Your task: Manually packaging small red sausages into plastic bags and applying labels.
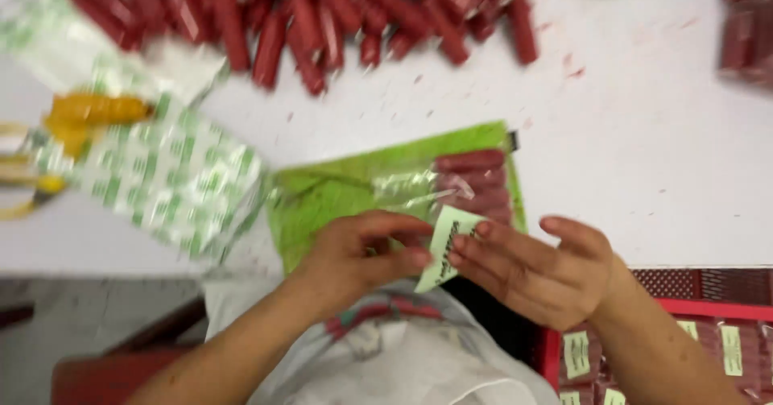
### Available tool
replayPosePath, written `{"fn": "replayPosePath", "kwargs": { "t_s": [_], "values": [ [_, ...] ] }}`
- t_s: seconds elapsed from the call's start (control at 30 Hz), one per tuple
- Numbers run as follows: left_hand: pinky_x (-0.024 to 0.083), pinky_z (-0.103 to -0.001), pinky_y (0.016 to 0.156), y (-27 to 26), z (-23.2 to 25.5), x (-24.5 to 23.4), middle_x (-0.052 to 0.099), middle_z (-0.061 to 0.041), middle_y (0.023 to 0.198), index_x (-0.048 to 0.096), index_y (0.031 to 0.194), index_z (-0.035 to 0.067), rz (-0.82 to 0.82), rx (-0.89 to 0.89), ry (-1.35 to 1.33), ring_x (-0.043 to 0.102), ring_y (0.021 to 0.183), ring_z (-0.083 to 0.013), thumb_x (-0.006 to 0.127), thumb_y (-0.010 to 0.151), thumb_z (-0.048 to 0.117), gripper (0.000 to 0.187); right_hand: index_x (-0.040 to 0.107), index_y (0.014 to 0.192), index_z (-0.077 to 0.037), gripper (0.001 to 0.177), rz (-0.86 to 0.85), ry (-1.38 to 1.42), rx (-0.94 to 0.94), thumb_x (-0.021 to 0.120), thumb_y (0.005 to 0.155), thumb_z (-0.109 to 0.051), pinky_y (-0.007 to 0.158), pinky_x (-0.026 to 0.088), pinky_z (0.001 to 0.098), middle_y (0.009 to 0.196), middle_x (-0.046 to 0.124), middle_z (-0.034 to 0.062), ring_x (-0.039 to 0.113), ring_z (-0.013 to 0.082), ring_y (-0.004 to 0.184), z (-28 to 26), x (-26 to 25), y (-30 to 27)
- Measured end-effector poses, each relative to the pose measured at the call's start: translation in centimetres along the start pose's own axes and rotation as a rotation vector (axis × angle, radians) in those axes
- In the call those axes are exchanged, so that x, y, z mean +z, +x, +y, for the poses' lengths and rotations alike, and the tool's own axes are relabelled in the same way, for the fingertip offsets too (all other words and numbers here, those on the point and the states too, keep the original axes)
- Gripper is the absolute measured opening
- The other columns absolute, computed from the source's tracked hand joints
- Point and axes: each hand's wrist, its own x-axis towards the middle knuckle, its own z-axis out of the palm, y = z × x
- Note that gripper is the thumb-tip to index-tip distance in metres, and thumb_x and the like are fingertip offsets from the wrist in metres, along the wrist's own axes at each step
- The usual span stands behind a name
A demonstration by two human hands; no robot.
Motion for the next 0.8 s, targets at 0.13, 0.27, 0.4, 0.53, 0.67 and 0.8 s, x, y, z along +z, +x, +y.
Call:
{"fn": "replayPosePath", "kwargs": {
  "t_s": [0.13,0.27,0.4,0.53,0.67,0.8],
  "values": [
    [0.053,-0.023,0.054,-2.1,-1.9,2.2,0.071,-0.004,0.069,0.079,0.081,0.002,-0.084,-0.229,-0.258,0.060,0.060,-0.0088,0.085,0.078,0.001,0.007,0.072,0.116,-0.018,0.013,-0.018,0.024,0.079,0.064,0.106,-0.018,0.113,0.030,0.0427,0.124,0.071,-0.0024,0.064,0.0158,0.116,-4.4,0.7,-1.6],
    [0.054,-0.023,0.063,-3.3,-4.1,0.0,0.077,-0.001,0.080,0.081,0.087,0.013,0.235,0.121,0.118,0.066,0.067,-0.0086,0.081,0.081,0.013,0.006,0.071,0.110,-0.027,0.028,-0.053,0.033,0.340,0.089,0.090,-0.033,0.107,0.043,0.0510,0.134,0.059,0.0036,0.053,0.0284,0.119,-5.4,3.1,-6.8],
    [0.061,-0.025,0.070,-1.9,-0.8,-3.5,0.080,-0.003,0.084,0.079,0.090,0.013,0.583,-0.196,0.134,0.072,0.074,-0.0117,0.079,0.084,0.018,0.008,0.045,0.152,-0.015,0.068,-0.081,0.241,0.583,0.069,0.097,-0.046,0.123,0.040,0.0522,0.158,0.046,0.0120,0.044,0.0399,0.146,-2.7,4.4,-6.6],
    [0.024,-0.026,0.035,0.9,-1.7,-2.7,0.065,-0.012,0.065,0.068,0.082,0.004,0.410,-0.371,-0.236,0.038,0.038,-0.0126,0.079,0.084,0.007,0.012,0.004,0.163,-0.016,0.116,-0.314,0.507,0.750,0.063,0.079,-0.070,0.127,0.010,0.0593,0.171,0.010,0.0117,0.007,0.0398,0.159,-1.1,6.4,-7.3],
    [0.014,-0.024,0.032,3.3,-1.1,-0.3,0.067,-0.014,0.068,0.064,0.078,0.003,0.167,-0.377,-0.291,0.034,0.036,-0.0096,0.079,0.084,0.007,0.016,0.001,0.162,-0.015,0.120,-0.328,0.575,0.763,0.064,0.077,-0.071,0.127,0.007,0.0585,0.170,0.019,0.0133,0.011,0.0426,0.157,-0.5,6.8,-7.9],
    [0.014,-0.024,0.032,5.6,-0.9,2.5,0.055,-0.007,0.061,0.064,0.103,0.002,0.171,-0.461,-0.344,0.036,0.037,-0.0091,0.082,0.079,0.010,0.030,0.009,0.160,-0.009,0.121,-0.351,0.633,0.831,0.068,0.073,-0.070,0.124,0.009,0.0584,0.163,0.026,0.0238,0.015,0.0437,0.154,-0.2,6.4,-7.5]
  ]
}}
